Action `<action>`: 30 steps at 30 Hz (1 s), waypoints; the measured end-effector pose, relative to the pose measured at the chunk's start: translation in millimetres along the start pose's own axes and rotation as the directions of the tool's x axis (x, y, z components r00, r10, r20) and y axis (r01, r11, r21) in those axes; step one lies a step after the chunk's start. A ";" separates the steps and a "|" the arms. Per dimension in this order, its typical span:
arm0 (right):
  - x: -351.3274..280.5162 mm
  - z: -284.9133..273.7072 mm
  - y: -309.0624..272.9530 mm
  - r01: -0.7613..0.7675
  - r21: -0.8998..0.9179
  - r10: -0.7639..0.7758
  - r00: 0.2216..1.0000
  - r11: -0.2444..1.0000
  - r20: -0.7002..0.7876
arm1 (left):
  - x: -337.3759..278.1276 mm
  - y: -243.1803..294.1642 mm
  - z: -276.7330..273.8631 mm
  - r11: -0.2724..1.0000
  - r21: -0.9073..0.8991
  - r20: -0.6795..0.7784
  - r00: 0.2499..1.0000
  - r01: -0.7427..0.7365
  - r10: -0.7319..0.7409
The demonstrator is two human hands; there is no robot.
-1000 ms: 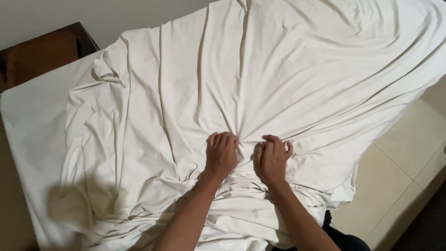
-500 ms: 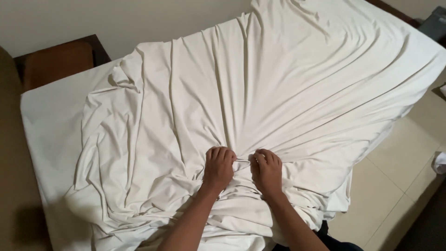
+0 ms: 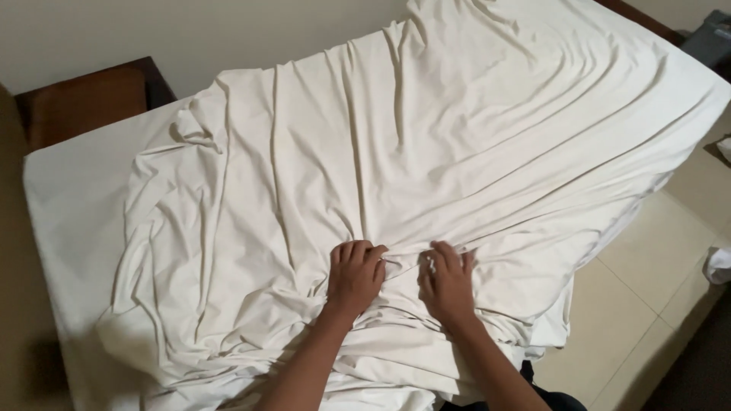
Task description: The person uses both hands to smooth out a white bed sheet on a bed. They repeatedly grab, pull, and flatten the fabric to remove wrinkles and bunches, working across the surface of the mattress.
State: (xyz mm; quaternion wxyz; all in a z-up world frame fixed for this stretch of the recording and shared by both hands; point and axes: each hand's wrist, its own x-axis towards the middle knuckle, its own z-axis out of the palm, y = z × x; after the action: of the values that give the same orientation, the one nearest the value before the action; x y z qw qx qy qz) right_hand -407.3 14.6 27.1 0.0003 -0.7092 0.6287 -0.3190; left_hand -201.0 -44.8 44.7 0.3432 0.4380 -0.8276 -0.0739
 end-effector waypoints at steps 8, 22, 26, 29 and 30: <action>6.1 -6.3 48.5 -0.233 -0.104 0.227 0.971 0.967 -0.070 | 20.5 12.0 23.5 0.999 0.021 0.036 0.999 0.025 -0.025; 39.5 -29.7 105.5 -0.312 -0.174 0.306 0.950 0.934 -0.059 | 100.2 61.6 105.9 0.993 0.033 0.036 0.993 -0.112 0.111; 45.5 -28.6 113.9 -0.284 -0.178 0.270 0.958 0.942 -0.099 | 117.0 68.4 130.2 0.990 0.002 0.068 0.988 -0.138 0.138; 46.0 -27.9 119.4 -0.265 -0.169 0.247 0.962 0.949 -0.118 | 119.9 66.9 152.8 0.992 0.001 0.030 0.992 -0.124 0.124; 45.6 -28.0 120.3 -0.238 -0.159 0.217 0.966 0.958 -0.141 | 119.4 66.1 159.3 0.995 0.023 -0.010 0.995 -0.099 0.099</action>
State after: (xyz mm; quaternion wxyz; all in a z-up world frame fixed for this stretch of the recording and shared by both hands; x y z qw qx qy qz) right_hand -526.9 -40.1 21.7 -0.0636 -0.6085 0.7305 -0.3034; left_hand -391.9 -125.7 12.7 0.3459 0.4006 -0.8472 -0.0451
